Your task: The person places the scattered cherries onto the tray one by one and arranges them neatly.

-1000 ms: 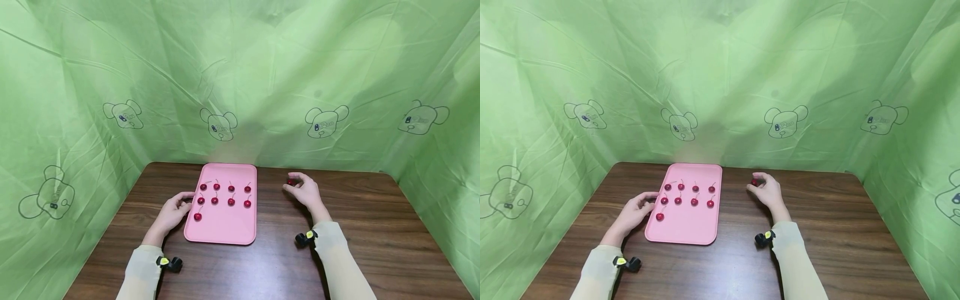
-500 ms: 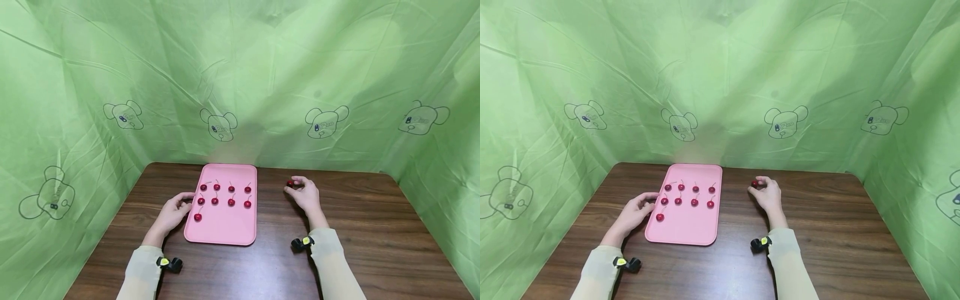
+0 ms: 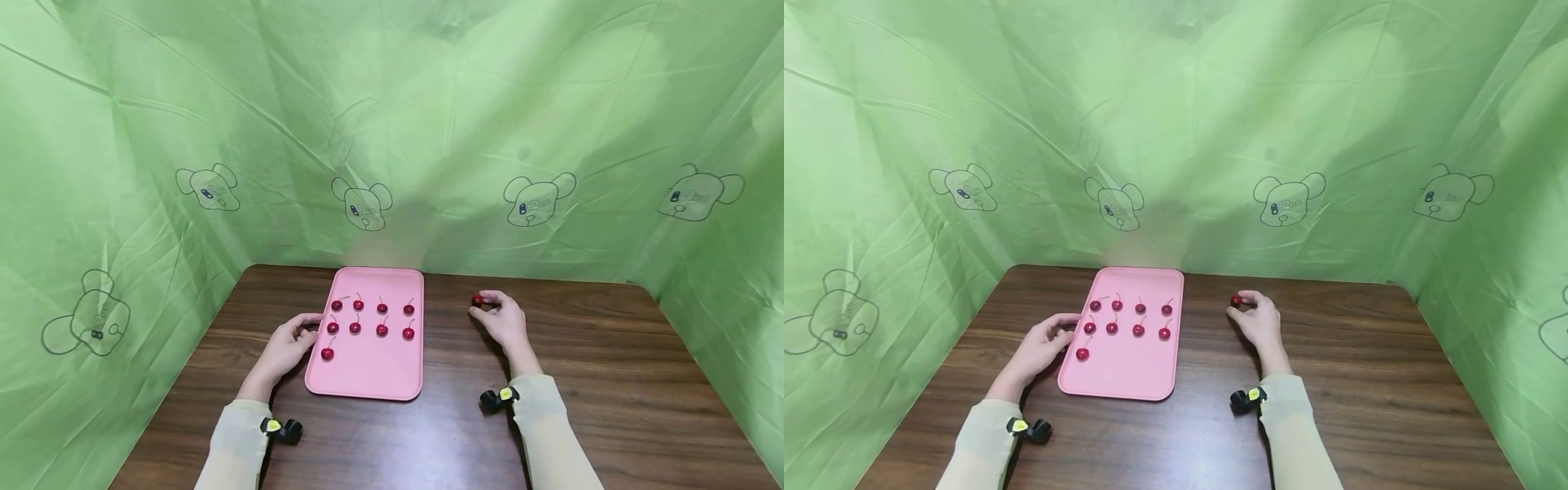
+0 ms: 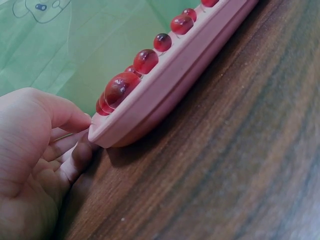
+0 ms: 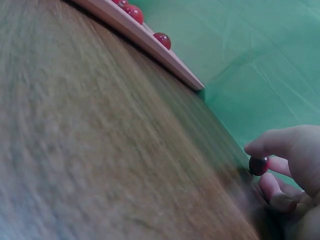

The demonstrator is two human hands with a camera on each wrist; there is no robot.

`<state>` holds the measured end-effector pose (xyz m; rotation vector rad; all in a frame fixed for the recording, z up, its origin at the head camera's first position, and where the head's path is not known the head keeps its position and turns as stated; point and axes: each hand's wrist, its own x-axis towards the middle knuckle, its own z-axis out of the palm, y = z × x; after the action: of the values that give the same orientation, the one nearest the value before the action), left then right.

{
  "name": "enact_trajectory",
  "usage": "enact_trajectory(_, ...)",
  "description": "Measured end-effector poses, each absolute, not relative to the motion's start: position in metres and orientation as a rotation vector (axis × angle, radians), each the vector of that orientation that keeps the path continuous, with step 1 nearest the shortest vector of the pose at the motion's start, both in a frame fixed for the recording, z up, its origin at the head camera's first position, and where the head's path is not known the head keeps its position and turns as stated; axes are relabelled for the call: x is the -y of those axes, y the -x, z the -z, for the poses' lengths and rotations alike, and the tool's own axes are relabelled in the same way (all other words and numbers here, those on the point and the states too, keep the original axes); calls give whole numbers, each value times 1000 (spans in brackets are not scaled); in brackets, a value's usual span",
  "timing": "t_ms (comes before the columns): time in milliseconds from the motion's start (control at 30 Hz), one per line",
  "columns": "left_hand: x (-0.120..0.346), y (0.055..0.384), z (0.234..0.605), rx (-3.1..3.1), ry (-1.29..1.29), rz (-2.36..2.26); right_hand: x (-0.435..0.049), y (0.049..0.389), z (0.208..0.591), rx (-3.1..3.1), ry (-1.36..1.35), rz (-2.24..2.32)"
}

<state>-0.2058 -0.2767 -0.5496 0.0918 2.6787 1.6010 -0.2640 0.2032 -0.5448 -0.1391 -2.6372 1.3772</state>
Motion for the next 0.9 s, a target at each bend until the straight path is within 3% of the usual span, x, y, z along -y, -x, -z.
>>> enact_trajectory(900, 276, 206, 547, -2690, -77, -1590, -194, 263, 549, 2686, -44, -1191)
